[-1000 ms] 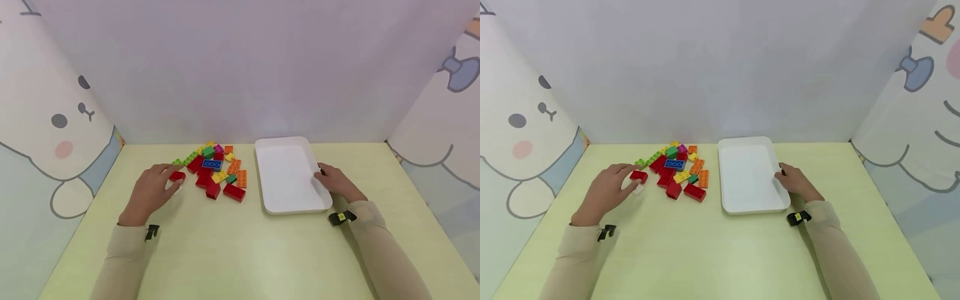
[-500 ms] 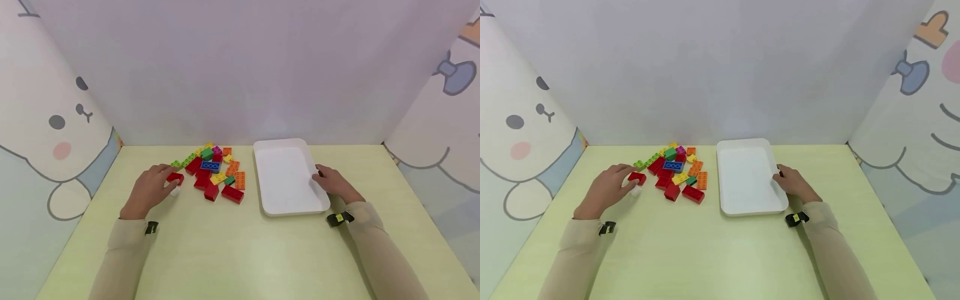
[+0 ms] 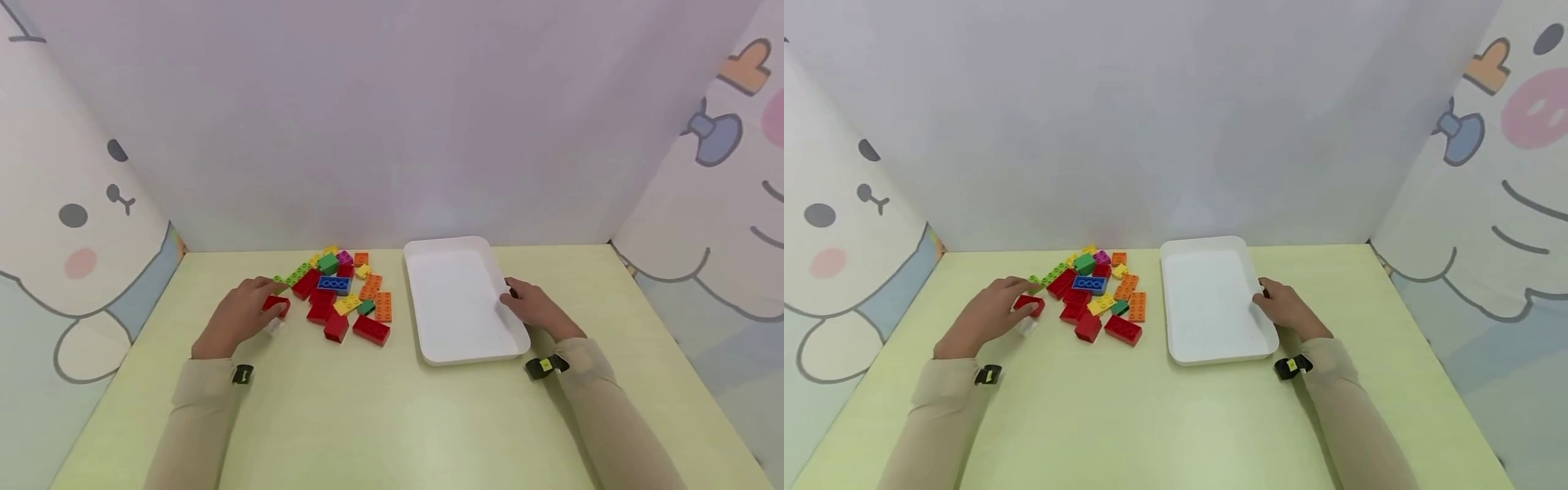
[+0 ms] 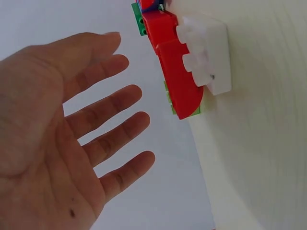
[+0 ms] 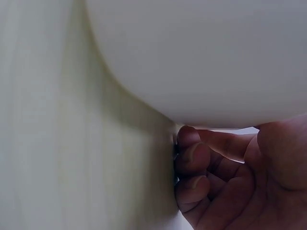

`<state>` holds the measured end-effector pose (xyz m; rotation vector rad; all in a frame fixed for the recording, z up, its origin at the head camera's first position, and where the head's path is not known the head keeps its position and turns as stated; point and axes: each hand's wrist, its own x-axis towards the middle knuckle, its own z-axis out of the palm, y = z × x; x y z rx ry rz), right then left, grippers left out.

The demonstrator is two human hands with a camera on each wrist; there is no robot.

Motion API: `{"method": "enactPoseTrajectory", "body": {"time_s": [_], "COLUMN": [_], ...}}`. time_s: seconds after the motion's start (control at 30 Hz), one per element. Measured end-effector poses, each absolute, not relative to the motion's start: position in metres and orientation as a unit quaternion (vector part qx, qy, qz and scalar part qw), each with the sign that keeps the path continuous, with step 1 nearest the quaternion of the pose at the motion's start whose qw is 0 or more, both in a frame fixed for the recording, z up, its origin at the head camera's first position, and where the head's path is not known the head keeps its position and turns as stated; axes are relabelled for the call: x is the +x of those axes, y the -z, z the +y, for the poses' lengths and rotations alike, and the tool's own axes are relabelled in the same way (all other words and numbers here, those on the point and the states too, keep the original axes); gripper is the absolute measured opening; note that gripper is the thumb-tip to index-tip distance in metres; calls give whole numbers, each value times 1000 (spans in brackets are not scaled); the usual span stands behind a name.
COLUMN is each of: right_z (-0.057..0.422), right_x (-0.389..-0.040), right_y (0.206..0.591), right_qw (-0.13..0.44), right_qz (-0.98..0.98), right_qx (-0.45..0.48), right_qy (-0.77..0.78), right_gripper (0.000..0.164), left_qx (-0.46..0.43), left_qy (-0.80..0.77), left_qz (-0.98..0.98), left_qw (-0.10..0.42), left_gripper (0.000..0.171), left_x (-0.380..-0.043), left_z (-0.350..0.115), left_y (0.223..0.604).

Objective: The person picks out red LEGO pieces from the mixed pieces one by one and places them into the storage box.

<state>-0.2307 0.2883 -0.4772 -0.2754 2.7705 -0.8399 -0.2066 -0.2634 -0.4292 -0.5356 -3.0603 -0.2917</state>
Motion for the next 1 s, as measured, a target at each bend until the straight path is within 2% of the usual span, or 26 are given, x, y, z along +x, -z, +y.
{"method": "enactPoseTrajectory", "body": {"time_s": [0.47, 1.0], "right_z": [287, 286], "right_x": [-225, -231], "right_y": [475, 475], "right_qw": [98, 98], "right_qz": [948, 947], "right_qx": [-105, -105], "right_qy": [282, 287], "right_gripper": [49, 53], "left_qx": [-180, -192], "left_qy": [89, 93], "left_qz": [-980, -977], "left_qw": [-16, -18], "left_gripper": [40, 38], "left_x": [-209, -212], "left_z": [-267, -269], "left_y": [437, 445]}}
